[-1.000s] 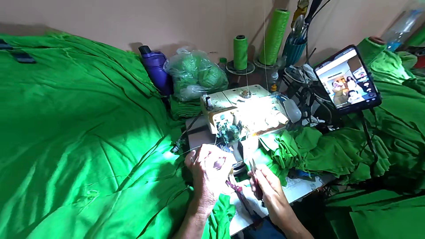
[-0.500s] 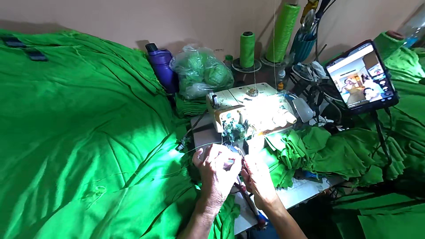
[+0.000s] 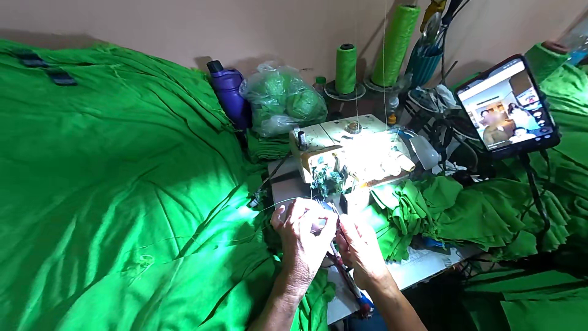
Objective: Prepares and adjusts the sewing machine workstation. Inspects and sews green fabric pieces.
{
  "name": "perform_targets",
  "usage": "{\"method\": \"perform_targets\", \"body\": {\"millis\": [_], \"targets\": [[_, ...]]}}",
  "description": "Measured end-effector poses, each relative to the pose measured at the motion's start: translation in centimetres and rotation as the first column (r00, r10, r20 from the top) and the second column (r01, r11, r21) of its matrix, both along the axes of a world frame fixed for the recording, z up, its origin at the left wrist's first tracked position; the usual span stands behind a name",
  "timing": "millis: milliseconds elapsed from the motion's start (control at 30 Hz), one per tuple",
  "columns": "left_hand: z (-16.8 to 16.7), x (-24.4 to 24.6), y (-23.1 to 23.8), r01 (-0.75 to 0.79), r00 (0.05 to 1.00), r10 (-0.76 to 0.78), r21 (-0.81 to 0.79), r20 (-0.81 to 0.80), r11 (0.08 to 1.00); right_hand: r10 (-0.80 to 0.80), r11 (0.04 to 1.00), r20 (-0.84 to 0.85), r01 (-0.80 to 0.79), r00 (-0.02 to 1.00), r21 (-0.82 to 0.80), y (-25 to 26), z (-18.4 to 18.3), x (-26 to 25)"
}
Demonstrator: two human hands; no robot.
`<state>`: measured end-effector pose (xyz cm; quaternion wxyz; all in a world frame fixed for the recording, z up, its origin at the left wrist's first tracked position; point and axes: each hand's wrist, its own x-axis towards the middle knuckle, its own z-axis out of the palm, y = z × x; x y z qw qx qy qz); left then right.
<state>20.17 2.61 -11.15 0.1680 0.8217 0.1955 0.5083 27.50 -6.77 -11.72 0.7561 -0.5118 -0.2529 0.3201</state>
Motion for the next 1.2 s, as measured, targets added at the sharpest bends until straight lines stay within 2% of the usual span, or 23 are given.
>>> {"method": "perform_targets", "body": {"millis": [233, 967, 1133, 1200], "targets": [[0.2, 0.0, -0.1, -0.010, 1.000, 0.010, 0.014, 0.022, 1.000, 0.017, 1.000, -0.077, -0.015, 0.997, 0.024, -0.5, 0.0, -0.3], [-0.2, 0.0, 0.1, 0.001, 0.999, -0.001, -0.001, -0.036, 1.000, 0.010, 0.996, -0.007, -0.009, 1.000, 0.092, 0.1, -0.9, 0.1], [-0.2, 0.0, 0.1, -0.022, 0.999, 0.021, -0.046, -0.025, 0.999, -0.161, 0.987, -0.097, 0.161, 0.982, -0.013, -0.1, 0.0, -0.3], [-0.3, 0.1, 0.4, -0.077, 0.997, 0.076, -0.054, -0.010, 0.996, -0.245, 0.969, 0.005, 0.245, 0.970, -0.024, -0.6, -0.5, -0.2]]}}
